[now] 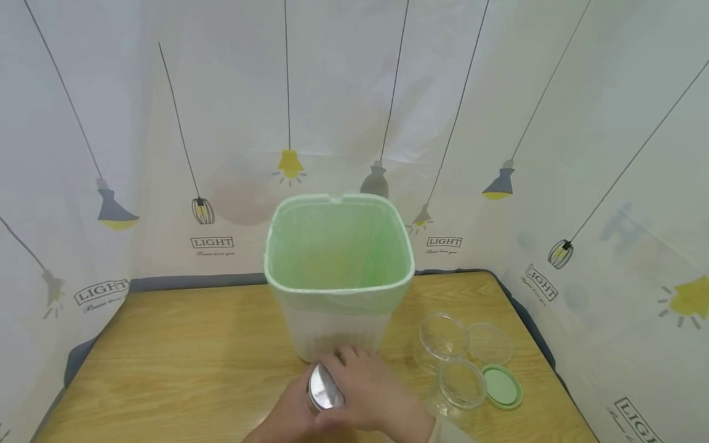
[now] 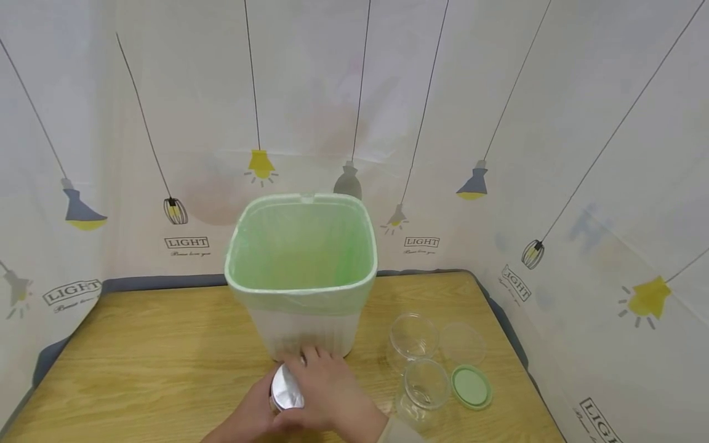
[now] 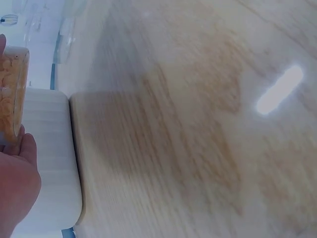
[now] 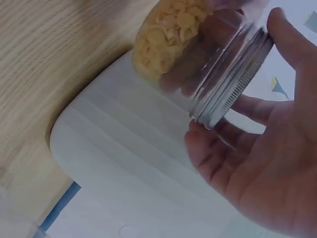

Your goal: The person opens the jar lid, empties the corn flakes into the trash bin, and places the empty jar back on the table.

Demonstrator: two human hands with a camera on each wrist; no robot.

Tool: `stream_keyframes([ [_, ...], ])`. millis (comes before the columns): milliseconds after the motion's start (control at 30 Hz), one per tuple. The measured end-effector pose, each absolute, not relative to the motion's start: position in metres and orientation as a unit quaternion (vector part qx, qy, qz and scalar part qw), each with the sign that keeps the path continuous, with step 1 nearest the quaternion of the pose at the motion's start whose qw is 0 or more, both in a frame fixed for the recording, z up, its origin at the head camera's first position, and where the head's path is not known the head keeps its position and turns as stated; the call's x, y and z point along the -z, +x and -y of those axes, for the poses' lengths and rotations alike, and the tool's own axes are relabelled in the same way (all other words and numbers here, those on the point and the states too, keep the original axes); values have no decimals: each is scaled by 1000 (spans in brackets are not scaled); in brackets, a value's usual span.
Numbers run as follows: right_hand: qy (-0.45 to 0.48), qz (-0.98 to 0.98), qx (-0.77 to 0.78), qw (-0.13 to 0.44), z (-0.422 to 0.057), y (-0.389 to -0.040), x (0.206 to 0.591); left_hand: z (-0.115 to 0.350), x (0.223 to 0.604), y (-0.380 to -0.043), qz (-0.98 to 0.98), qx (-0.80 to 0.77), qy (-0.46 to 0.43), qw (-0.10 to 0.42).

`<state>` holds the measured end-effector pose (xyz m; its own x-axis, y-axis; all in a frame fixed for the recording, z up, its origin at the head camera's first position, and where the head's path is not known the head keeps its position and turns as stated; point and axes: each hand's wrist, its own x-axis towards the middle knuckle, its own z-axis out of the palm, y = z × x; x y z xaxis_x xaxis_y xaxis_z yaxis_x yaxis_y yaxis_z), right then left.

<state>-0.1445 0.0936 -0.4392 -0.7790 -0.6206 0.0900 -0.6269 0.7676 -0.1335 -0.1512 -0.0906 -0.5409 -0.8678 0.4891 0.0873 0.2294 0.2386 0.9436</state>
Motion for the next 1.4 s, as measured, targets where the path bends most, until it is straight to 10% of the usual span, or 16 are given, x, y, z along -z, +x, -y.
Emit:
stream_keyframes([
  [300, 436, 896, -76, 31, -97, -147, 436, 84, 539, -150, -788, -554, 257, 82],
  [567, 306, 949, -54, 55, -92, -141, 443, 91, 544, -153, -769, -569, 287, 44],
  [1033, 436, 897, -72, -3, -97, -146, 436, 81, 545, -151, -784, -548, 276, 95],
  [1400, 303, 951, -66, -1, -92, -141, 432, 90, 546, -153, -773, -563, 285, 65],
])
